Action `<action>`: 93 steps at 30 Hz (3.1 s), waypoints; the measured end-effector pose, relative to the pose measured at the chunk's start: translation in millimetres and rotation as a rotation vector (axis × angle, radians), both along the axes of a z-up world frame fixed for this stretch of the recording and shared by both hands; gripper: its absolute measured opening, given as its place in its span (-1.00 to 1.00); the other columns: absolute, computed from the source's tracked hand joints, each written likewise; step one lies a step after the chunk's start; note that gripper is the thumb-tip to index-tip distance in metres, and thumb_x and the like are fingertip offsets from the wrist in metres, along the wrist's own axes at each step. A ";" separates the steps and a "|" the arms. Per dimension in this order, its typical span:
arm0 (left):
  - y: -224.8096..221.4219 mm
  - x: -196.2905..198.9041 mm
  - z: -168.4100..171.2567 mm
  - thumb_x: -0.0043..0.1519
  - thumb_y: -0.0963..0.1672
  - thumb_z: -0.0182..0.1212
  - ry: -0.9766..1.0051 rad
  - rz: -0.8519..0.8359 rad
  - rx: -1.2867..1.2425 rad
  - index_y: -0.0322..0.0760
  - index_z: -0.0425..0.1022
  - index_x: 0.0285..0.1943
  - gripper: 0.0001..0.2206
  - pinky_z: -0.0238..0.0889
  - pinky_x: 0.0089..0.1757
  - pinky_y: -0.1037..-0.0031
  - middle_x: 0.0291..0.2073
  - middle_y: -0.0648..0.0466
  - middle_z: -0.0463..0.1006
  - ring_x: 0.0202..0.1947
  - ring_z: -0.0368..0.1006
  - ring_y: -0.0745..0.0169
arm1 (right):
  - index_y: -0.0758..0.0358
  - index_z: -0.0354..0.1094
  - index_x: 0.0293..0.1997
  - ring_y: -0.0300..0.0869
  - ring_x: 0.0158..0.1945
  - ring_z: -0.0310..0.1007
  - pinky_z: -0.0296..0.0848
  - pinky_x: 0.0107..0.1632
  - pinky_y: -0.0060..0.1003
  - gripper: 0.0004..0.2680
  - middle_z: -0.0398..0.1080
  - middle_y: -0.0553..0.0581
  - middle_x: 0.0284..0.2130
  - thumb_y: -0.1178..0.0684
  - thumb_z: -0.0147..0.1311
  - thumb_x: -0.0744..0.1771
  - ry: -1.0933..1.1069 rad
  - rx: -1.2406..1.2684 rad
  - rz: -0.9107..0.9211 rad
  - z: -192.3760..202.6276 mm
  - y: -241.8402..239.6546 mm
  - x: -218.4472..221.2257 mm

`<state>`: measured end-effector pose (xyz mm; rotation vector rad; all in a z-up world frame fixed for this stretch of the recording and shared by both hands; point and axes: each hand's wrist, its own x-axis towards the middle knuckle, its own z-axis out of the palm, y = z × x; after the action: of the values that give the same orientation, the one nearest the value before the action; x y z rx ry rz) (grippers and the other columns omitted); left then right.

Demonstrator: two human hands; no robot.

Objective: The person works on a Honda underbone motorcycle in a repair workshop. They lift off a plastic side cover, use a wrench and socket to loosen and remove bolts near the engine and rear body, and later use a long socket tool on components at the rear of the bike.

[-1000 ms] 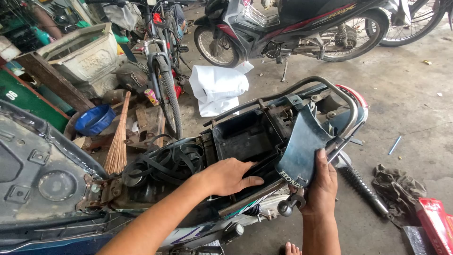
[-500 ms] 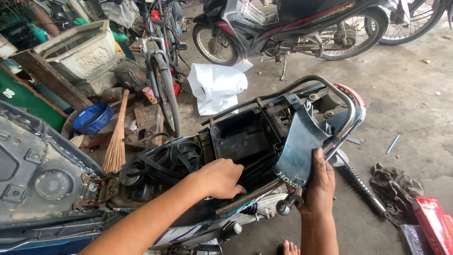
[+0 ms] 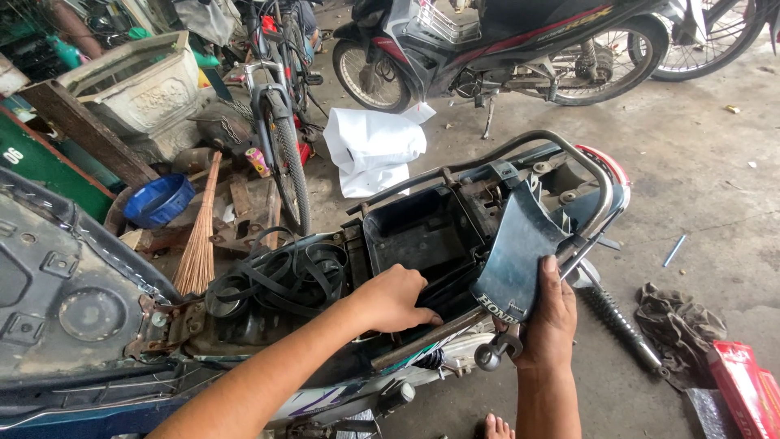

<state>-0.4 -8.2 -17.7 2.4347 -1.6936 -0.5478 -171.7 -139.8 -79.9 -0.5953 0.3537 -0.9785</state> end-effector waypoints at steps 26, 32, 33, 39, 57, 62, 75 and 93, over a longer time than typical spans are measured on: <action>3.5 7.4 7.2 -0.08 0.05 0.50 0.169 0.087 -0.104 -0.31 0.60 0.03 -0.45 0.45 -0.05 0.26 -0.19 -0.17 0.68 -0.10 0.63 -0.08 | 0.37 0.35 -0.02 -0.22 -0.62 0.44 0.35 -0.66 -0.39 -0.69 0.50 0.19 -0.41 -0.17 0.04 0.43 -0.008 -0.042 0.021 2.0 3.0 0.9; -26.4 52.0 -22.0 0.21 0.11 0.20 0.109 0.106 -0.438 -0.35 0.61 0.01 -0.52 0.40 0.01 0.18 -0.06 -0.19 0.64 0.00 0.58 -0.11 | 0.39 0.34 -0.03 -0.22 -0.64 0.43 0.34 -0.67 -0.40 -0.68 0.50 0.19 -0.42 -0.18 0.04 0.42 -0.018 -0.054 0.013 2.5 3.5 0.5; -34.8 64.1 -32.2 0.28 0.12 0.10 0.030 0.111 -0.501 -0.41 0.57 0.03 -0.49 0.38 0.00 0.11 -0.03 -0.23 0.61 0.02 0.55 -0.19 | 0.40 0.34 -0.03 -0.21 -0.63 0.44 0.34 -0.67 -0.40 -0.67 0.50 0.19 -0.42 -0.18 0.04 0.43 -0.003 -0.047 0.008 3.1 3.7 0.1; -64.3 83.9 -15.1 0.30 0.23 -0.09 -0.107 0.209 -0.084 -0.46 0.60 -0.08 -0.32 0.38 0.02 0.09 -0.08 -0.30 0.61 0.00 0.53 -0.28 | 0.38 0.35 -0.01 -0.23 -0.60 0.46 0.35 -0.66 -0.41 -0.67 0.50 0.17 -0.40 -0.19 0.05 0.42 0.014 -0.055 0.018 1.8 3.4 -1.1; -77.7 63.2 -37.3 0.11 0.03 0.31 -0.006 0.148 -0.284 -0.27 0.34 0.34 -0.38 0.22 0.18 0.18 0.28 -0.21 0.34 0.25 0.33 -0.22 | 0.30 0.33 0.01 -0.23 -0.55 0.50 0.42 -0.62 -0.37 -0.72 0.50 0.10 -0.37 -0.14 0.06 0.41 -0.040 -0.009 0.020 0.2 -1.9 0.7; -36.4 52.5 -44.3 0.17 -0.17 0.21 -0.003 -0.169 -0.243 -0.21 0.40 0.36 -0.51 -0.24 0.32 -0.12 0.53 -0.03 -0.06 0.50 -0.17 -0.22 | 0.37 0.34 0.00 -0.20 -0.59 0.47 0.37 -0.65 -0.38 -0.68 0.51 0.19 -0.38 -0.18 0.05 0.42 0.001 -0.061 0.030 -3.3 -0.9 -0.9; 88.5 20.8 8.6 0.09 -0.30 0.11 -0.590 -0.119 -0.583 -0.23 0.68 -0.27 -0.78 -0.02 0.32 -0.23 0.22 -0.06 0.54 0.41 0.29 -0.04 | 0.22 0.31 0.13 -0.21 -0.54 0.42 0.35 -0.56 -0.39 -0.71 0.46 0.07 -0.32 -0.21 0.00 0.47 -0.287 -0.070 0.094 -50.7 -17.6 -8.7; 240.9 -63.2 -10.1 0.17 -0.13 0.24 0.450 0.798 -1.000 -0.25 0.54 0.18 -0.63 0.56 -0.19 0.40 -0.12 -0.08 0.69 -0.19 0.69 0.18 | 0.33 0.43 -0.06 -0.12 -0.18 0.54 0.56 -0.11 -0.20 -0.71 0.53 0.20 -0.19 -0.11 0.20 0.30 0.398 -0.371 -0.007 14.1 24.8 -41.4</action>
<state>-63.6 232.7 -27.8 1.7761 -0.4854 -0.0611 -213.1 -115.0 -65.9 -1.1339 0.5307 -0.9366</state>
